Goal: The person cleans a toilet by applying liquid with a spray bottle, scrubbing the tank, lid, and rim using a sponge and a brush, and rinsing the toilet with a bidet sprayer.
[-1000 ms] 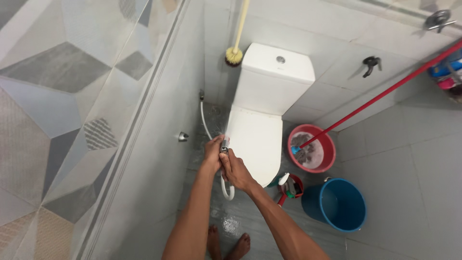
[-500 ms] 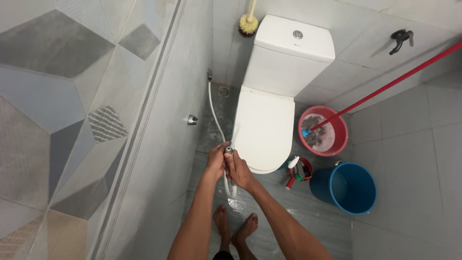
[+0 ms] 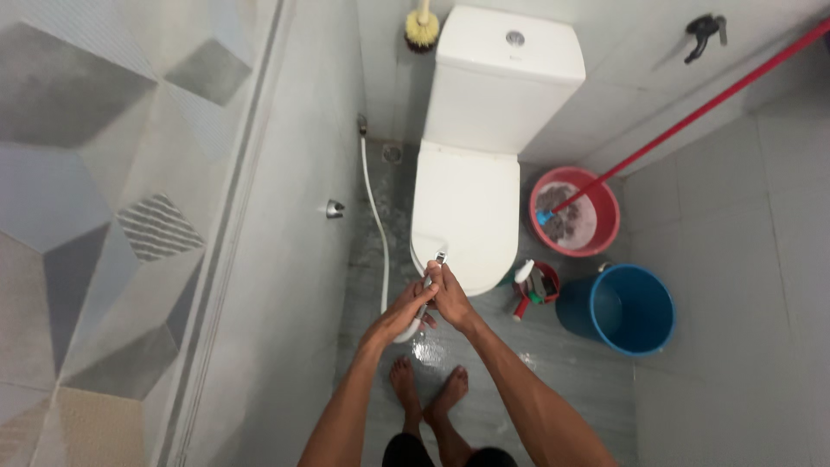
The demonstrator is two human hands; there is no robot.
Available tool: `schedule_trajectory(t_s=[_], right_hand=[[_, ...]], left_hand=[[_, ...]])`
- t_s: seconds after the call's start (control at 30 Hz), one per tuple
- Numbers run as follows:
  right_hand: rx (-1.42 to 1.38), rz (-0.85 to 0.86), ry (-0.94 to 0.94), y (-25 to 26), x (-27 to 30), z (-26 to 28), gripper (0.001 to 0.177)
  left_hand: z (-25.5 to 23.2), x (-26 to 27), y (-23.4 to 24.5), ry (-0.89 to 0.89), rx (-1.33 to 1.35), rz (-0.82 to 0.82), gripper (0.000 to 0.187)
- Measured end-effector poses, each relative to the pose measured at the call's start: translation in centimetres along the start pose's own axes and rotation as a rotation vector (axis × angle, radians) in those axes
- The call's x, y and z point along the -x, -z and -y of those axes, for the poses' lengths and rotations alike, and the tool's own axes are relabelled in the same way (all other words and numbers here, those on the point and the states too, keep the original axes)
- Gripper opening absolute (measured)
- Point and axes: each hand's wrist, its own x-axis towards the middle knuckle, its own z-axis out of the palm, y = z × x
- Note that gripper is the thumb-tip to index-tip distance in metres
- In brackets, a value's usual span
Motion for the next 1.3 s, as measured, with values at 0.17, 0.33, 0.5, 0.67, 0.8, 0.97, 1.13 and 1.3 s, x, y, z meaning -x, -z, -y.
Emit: schedule_trajectory(t_s=[0.17, 0.33, 0.5, 0.67, 0.8, 0.97, 1.13, 1.3], right_hand=[[-0.057, 0.062, -0.11, -0.6, 0.8, -2.2, 0.058], [0.238, 0.245, -0.324, 1.5, 1.2, -3.4, 0.069], [0.058, 0.208, -0.256, -0.9, 3.3, -4.4, 0.061], [-0.089, 0.185, -0.288, -1.4, 6.8, -7.2, 0.053], [-0.306, 0.131, -0.387, -1.2, 8.1, -11.8, 0.048], [-0.434, -0.157, -0.394, 0.0, 9.1, -19.0, 0.051], [-0.459, -0.288, -0.355, 3.9, 11.4, -22.9, 0.05], [-0.389, -0.366, -0.301, 8.6, 13.1, -24.9, 0.05]], left_hand=[[-1.1, 1.7, 0.1, 0.023, -0.113, -0.048, 0.097], [2.3, 2.2, 1.8, 0.075, -0.442, -0.071, 0.081], [5.7, 1.5, 2.8, -0.004, -0.643, -0.092, 0.078], [8.1, 3.3, 1.3, -0.043, -0.649, -0.16, 0.068], [7.8, 3.6, -1.9, 0.025, -0.917, -0.219, 0.054], [8.2, 2.2, -7.4, -0.118, -1.117, -0.243, 0.036], [9.9, -0.3, -13.9, -0.106, -1.256, -0.212, 0.034], [12.0, -2.4, -20.2, -0.157, -1.338, -0.227, 0.033]])
